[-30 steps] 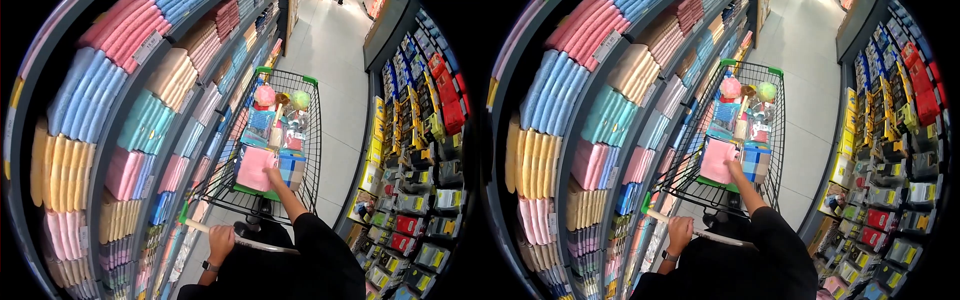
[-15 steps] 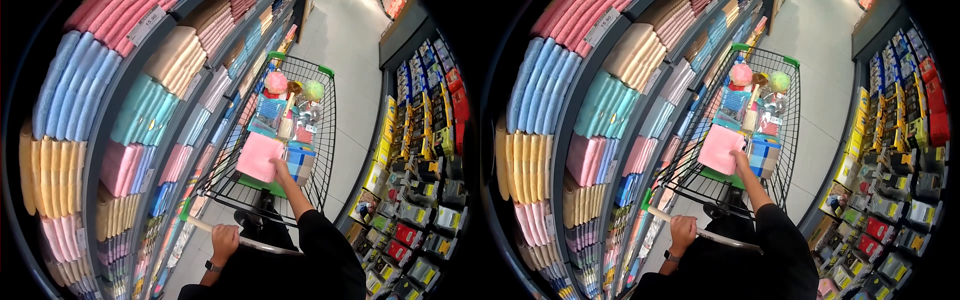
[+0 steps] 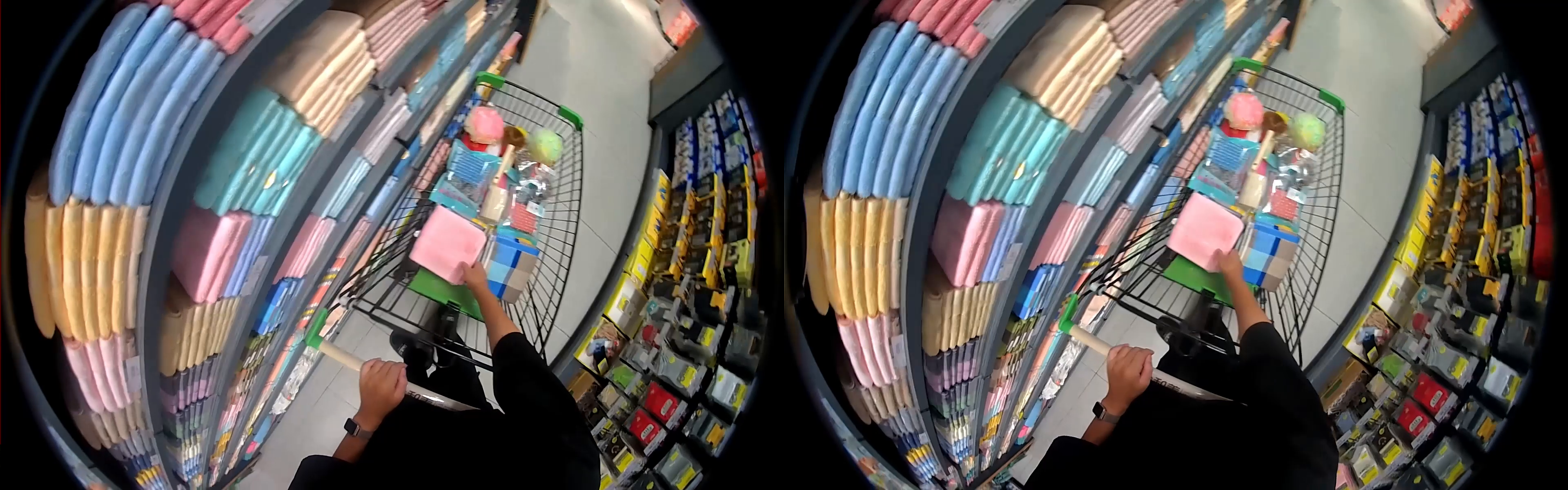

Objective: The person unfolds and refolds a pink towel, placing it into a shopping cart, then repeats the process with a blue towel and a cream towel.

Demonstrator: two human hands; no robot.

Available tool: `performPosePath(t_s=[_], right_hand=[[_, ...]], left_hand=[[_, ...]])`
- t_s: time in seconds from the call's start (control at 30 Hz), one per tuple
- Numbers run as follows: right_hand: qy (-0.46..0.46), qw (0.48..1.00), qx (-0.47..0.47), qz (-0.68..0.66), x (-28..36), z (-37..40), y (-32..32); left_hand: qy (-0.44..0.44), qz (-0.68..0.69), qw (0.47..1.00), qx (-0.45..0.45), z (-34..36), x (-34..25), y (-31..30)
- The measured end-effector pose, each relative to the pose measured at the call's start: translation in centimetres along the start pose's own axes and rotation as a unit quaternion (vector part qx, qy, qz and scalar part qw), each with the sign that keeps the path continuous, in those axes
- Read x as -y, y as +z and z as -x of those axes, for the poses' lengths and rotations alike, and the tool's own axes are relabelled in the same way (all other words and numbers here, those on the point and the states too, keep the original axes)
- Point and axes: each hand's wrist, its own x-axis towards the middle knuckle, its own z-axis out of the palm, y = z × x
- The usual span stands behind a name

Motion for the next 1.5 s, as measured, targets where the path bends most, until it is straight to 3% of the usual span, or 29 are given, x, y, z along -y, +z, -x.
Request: performPosePath(t_s=[0.07, 0.13, 0.2, 0.27, 0.33, 0.43, 0.53, 0.57, 0.67, 0.87, 1.03, 1.13, 1.2, 1.33, 1.4, 1.5], right_hand=[[0.010, 0.996, 0.088, 0.014, 1.7, 0.8, -1.2], [-0.086, 0.991, 0.051, 0.086, -1.1, -1.2, 0.4], [-0.141, 0.967, 0.080, 0.194, -0.2, 0.2, -0.9], [-0.305, 0.897, 0.100, 0.302, -3.5, -1.5, -0.3], [-0.070, 0.968, 0.134, 0.202, 0.8, 2.1, -2.4], [-0.109, 0.970, 0.075, 0.204, 2.0, 3.1, -3.7], [-0.105, 0.974, 0.084, 0.181, 2.1, 2.1, -4.6], [-0.150, 0.973, 0.052, 0.165, 1.7, 1.5, -4.5], [-0.136, 0.984, 0.112, -0.014, 4.9, 3.8, -6.4], [-0.134, 0.954, 0.141, -0.227, 11.7, 11.4, -9.4], [-0.201, 0.926, 0.153, -0.282, 16.3, 19.6, -11.2], [-0.273, 0.906, 0.129, -0.296, 17.7, 26.4, -12.1], [-0.271, 0.893, 0.127, -0.335, 18.5, 32.2, -12.0], [-0.317, 0.895, 0.184, -0.254, 15.8, 39.3, -9.7], [-0.346, 0.915, 0.157, -0.137, 14.1, 41.0, -8.6], [-0.370, 0.927, 0.045, -0.042, 10.4, 41.8, -6.9]], left_hand=[[-0.001, -0.003, 1.000, -0.006, -0.1, -0.1, -0.5], [0.010, 0.007, 1.000, -0.017, 0.0, 0.2, -0.5], [-0.001, 0.019, 1.000, -0.023, 0.1, 0.2, -0.5], [0.005, 0.008, 0.999, -0.035, 0.4, 0.3, -0.5], [0.009, 0.005, 0.999, -0.052, 0.4, 0.2, -0.7], [0.016, -0.001, 0.997, -0.081, 0.5, 0.3, -0.4], [0.003, -0.001, 0.996, -0.093, 0.5, -0.1, -0.5], [-0.003, -0.003, 0.995, -0.099, 0.5, -0.1, -0.5], [-0.007, -0.008, 0.992, -0.125, 0.4, -0.3, -0.2], [0.002, -0.013, 0.988, -0.157, 0.6, -0.5, 0.0], [0.031, 0.003, 0.984, -0.174, 1.4, 0.1, 0.6], [0.053, 0.020, 0.989, -0.140, 2.0, 0.8, 0.8], [0.067, 0.016, 0.989, -0.131, 2.3, 0.7, 0.6], [0.101, 0.023, 0.985, -0.135, 3.2, 1.1, 0.9], [0.114, 0.017, 0.985, -0.129, 3.9, 1.3, 0.9], [0.125, 0.013, 0.985, -0.120, 4.7, 1.4, 0.4]])
